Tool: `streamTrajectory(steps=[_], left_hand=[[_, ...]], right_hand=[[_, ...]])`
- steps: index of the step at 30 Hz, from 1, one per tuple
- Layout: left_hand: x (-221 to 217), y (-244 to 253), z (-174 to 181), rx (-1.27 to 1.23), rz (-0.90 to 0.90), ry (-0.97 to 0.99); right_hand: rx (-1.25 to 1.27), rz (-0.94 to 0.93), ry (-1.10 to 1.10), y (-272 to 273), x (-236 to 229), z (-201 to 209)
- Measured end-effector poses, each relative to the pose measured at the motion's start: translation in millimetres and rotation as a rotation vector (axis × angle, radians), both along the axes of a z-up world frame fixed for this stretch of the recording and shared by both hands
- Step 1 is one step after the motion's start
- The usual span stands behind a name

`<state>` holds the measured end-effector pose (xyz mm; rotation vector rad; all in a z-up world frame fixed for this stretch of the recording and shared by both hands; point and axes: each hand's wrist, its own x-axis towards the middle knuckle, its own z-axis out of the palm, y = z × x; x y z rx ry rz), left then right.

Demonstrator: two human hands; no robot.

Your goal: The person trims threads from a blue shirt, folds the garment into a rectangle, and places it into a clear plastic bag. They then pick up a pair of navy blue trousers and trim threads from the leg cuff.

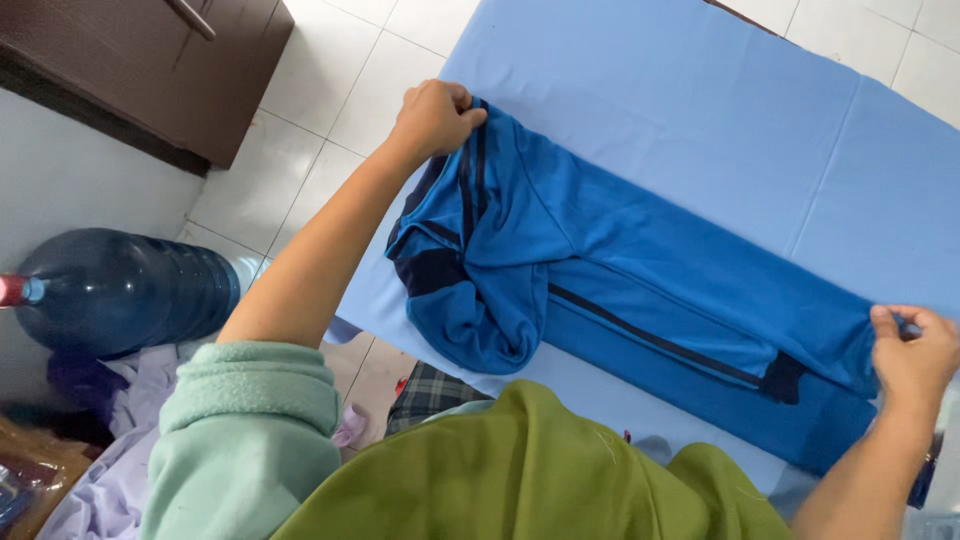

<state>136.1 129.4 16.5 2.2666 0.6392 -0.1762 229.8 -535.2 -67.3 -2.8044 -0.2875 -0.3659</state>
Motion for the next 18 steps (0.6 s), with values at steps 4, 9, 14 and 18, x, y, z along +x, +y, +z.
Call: streamTrajectory(steps=[4, 9, 14, 18], left_hand=[[5, 11, -11, 0.031, 0.098, -0.034], [2, 21, -27, 0.08, -0.224, -0.248], [6, 34, -44, 0.037, -0.113, -0.186], [4, 27, -52, 0.377, -0.169, -0.196]], right_hand=[[0.019, -0.034, 0.007, -4, 2, 0], [0.142, 0.067, 0.084, 12, -8, 15], [0.03, 0.108, -0.098, 11, -2, 4], [-0.051, 0.044, -0.185, 21, 1, -4]])
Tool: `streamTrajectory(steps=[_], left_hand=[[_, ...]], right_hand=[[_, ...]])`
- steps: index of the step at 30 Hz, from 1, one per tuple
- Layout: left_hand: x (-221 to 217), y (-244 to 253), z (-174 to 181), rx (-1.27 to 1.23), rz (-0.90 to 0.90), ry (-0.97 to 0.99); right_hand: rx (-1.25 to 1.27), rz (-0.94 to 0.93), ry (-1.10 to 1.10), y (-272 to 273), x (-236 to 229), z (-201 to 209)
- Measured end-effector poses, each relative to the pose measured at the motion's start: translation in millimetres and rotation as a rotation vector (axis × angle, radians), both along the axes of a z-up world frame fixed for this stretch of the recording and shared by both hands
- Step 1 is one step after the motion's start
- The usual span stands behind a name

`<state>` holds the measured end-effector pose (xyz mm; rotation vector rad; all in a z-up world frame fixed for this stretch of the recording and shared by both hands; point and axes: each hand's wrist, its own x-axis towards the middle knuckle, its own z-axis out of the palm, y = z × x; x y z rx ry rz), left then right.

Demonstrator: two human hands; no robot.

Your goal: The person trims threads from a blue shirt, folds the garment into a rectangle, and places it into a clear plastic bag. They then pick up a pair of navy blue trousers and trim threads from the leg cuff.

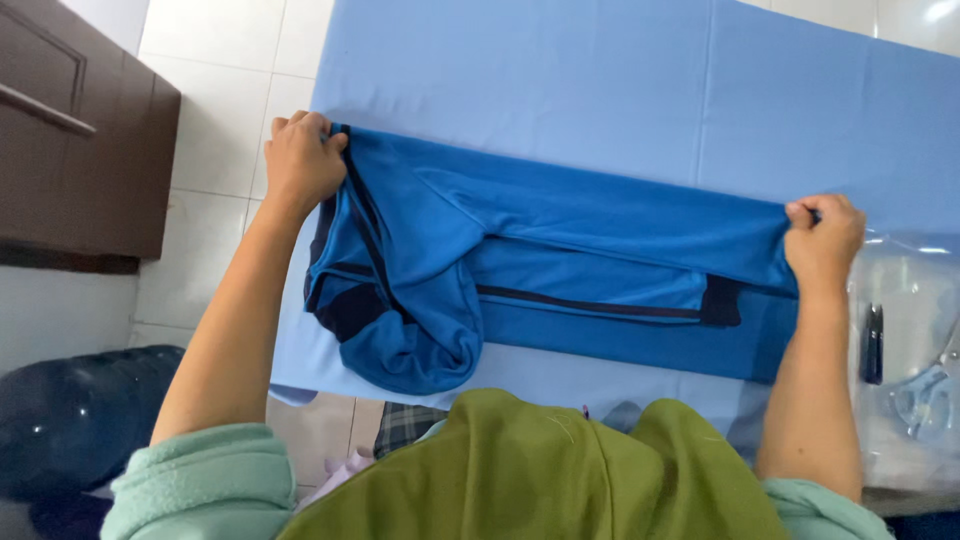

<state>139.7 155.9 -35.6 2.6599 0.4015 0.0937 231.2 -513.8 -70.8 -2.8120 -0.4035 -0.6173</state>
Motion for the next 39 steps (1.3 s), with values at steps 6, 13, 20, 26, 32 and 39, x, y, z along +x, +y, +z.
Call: streamTrajectory(steps=[6, 13, 20, 26, 32, 39], left_hand=[[-25, -45, 49, 0.36, 0.041, -0.468], [-43, -105, 59, 0.095, -0.271, 0.078], [-37, -15, 50, 0.052, 0.105, 0.225], [-51, -1, 50, -0.046, 0.012, -0.228], [-31, 5, 24, -0.269, -0.071, -0.215], [-19, 6, 39, -0.413, -0.112, -0.064]], right_hand=[[0.006, 0.038, -0.129, 35, -18, 37], [-0.01, -0.013, 0.338, 126, -77, 76], [-0.13, -0.301, 0.732, 123, -77, 98], [-0.148, -0.323, 0.727, 121, -76, 93], [-0.166, -0.316, 0.645, 116, -75, 83], [-0.141, -0.279, 0.576, 115, -78, 80]])
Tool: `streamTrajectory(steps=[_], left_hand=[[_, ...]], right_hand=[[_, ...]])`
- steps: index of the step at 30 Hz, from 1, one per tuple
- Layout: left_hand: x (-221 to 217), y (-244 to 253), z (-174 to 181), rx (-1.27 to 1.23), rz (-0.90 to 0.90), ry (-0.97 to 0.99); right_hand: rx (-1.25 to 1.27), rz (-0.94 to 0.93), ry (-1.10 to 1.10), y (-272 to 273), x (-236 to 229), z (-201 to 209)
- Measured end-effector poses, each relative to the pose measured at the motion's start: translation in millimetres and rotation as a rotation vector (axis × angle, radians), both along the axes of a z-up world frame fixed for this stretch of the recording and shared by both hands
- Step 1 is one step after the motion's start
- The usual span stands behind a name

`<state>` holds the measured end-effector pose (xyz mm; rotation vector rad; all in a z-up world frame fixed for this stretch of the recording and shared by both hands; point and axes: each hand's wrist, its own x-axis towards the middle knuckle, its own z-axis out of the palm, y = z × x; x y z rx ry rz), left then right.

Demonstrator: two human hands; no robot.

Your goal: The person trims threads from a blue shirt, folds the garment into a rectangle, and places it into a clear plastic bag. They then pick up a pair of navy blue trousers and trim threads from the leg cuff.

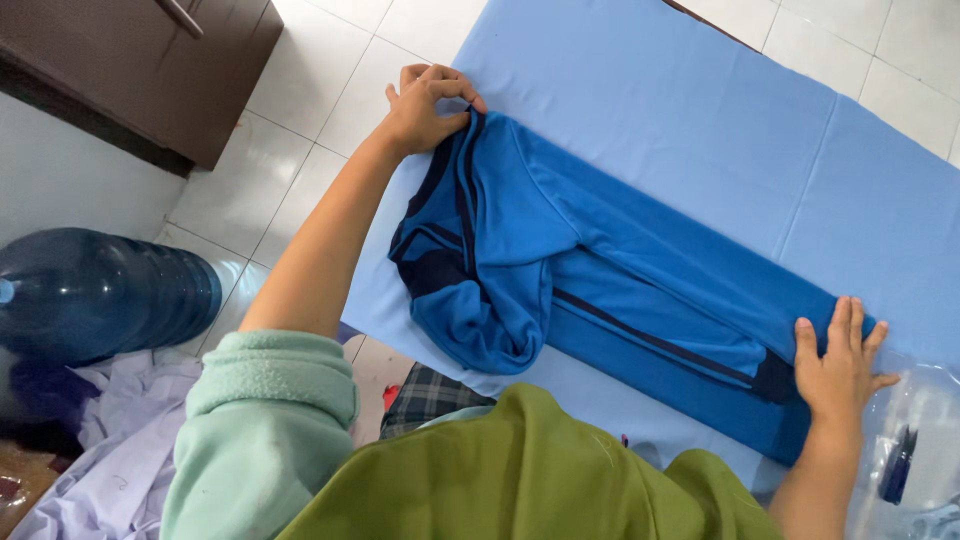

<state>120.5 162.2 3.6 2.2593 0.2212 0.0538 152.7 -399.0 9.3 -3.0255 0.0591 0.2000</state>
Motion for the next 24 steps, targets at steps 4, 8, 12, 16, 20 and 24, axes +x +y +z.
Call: streamTrajectory(steps=[4, 8, 12, 16, 20, 24], left_hand=[[3, 6, -13, 0.059, 0.003, -0.038], [4, 15, -30, 0.403, -0.106, -0.38], [-10, 25, -30, 0.636, -0.038, -0.527], [-34, -13, 12, 0.401, -0.081, -0.706], [-40, -17, -14, 0.03, -0.258, -0.29], [-37, -16, -21, 0.017, -0.098, -0.057]], right_hand=[[-0.003, -0.008, -0.012, 0, 1, -2], [0.0, 0.022, -0.034, -7, 3, -8], [0.087, -0.007, 0.016, 8, -3, 12], [0.106, 0.241, -0.552, 3, 1, -24], [0.623, 0.548, -0.617, 147, -47, 37], [1.028, 0.773, -0.028, 269, -109, 44]])
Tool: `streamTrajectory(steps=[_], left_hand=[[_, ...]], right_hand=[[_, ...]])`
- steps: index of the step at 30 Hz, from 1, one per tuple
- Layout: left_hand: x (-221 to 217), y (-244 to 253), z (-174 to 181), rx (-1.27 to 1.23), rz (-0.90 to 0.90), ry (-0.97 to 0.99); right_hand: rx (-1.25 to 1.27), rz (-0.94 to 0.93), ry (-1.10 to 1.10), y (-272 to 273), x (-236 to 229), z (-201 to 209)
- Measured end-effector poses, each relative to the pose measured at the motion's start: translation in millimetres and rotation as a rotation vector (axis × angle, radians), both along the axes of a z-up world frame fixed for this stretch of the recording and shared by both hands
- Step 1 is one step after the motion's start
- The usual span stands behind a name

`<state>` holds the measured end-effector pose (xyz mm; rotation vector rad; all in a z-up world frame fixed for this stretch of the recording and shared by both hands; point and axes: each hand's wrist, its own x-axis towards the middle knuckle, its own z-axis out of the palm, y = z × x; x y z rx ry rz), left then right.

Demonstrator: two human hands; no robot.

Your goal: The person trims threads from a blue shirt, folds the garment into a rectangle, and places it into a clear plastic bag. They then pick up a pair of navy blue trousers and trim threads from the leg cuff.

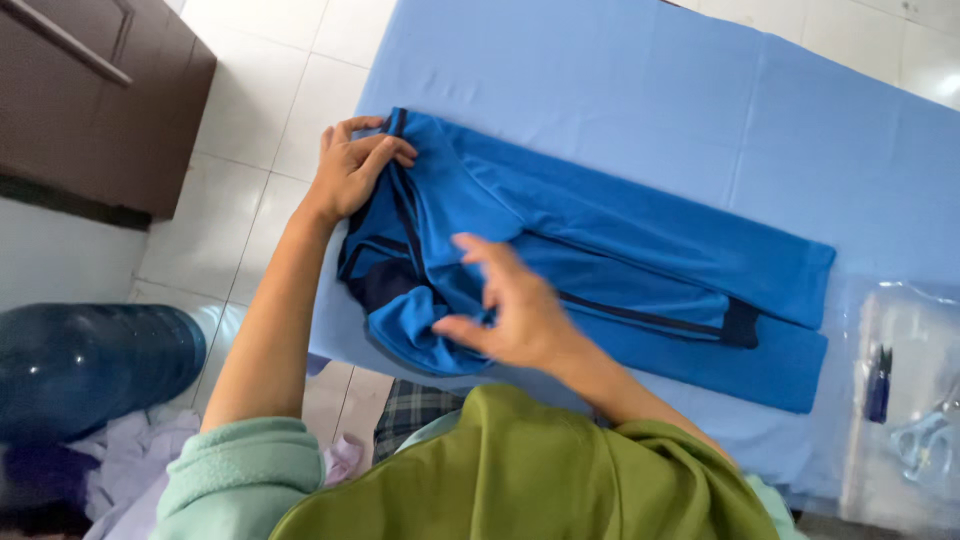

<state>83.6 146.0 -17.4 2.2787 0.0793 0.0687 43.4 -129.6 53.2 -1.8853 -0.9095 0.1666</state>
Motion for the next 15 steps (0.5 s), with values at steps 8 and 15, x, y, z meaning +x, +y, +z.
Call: streamTrajectory(steps=[8, 15], left_hand=[[-4, 1, 4, 0.003, 0.011, -0.003], [-7, -4, 5, 0.045, 0.029, -0.089]], right_hand=[[0.144, 0.173, 0.253, -13, 3, -10], [0.729, -0.483, 0.453, -219, 48, -30]])
